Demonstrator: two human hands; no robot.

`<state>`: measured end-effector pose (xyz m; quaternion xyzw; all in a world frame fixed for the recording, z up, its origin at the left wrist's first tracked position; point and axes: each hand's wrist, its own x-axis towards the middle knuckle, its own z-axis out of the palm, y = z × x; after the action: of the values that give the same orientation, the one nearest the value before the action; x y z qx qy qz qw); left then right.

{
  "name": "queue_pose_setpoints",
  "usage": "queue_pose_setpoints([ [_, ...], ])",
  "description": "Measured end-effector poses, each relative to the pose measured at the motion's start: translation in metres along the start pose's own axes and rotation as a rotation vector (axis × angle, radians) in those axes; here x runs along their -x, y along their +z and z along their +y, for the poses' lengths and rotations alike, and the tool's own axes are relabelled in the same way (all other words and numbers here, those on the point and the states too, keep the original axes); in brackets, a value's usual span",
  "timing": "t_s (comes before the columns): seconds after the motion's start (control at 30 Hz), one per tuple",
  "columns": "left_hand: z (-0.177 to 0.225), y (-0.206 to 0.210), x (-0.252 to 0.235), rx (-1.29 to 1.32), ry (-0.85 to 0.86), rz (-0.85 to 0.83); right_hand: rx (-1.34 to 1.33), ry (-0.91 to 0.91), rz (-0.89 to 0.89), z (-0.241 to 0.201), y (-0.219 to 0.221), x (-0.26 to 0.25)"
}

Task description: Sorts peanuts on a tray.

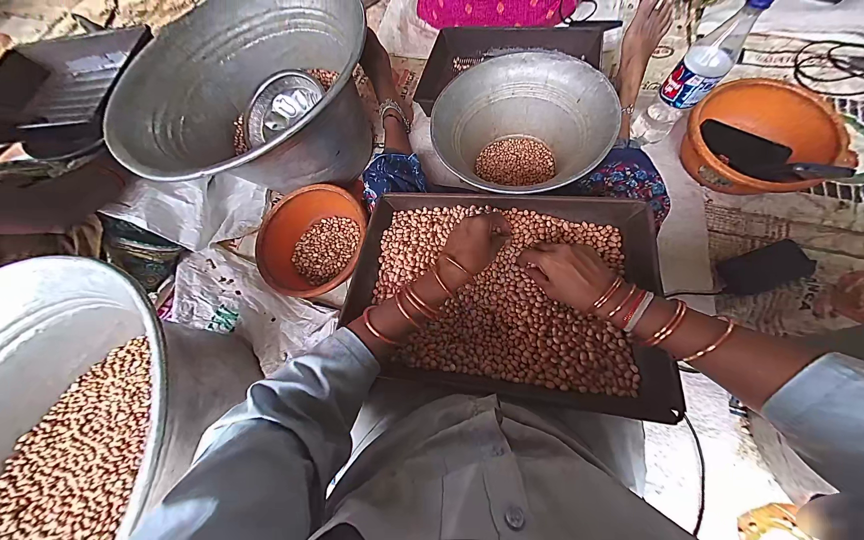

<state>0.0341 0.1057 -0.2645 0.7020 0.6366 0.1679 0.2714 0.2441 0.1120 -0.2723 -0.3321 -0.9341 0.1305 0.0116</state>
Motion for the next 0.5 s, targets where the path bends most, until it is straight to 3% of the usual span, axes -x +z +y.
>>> queue_pose_setpoints([
  [0.13,-0.002,0.014,0.002,-0.023,0.044,-0.013,0.01,0.04,-0.041,-0.007,-0.005,0.003],
  [0.23,0.004,-0.006,0.013,0.196,-0.037,-0.135,-0.053,0.035,-0.112,-0.014,-0.027,0.0],
  [0.33,0.006,-0.018,0.026,0.458,-0.081,-0.335,-0.083,-0.082,0.073,-0.018,-0.035,0.005],
  [0.43,0.008,-0.012,0.038,0.473,0.027,-0.556,-0.105,-0.198,0.211,-0.032,-0.031,0.012],
  [0.5,0.013,-0.005,0.045,0.499,0.009,-0.665,-0.115,-0.257,0.272,-0.041,-0.022,0.017],
])
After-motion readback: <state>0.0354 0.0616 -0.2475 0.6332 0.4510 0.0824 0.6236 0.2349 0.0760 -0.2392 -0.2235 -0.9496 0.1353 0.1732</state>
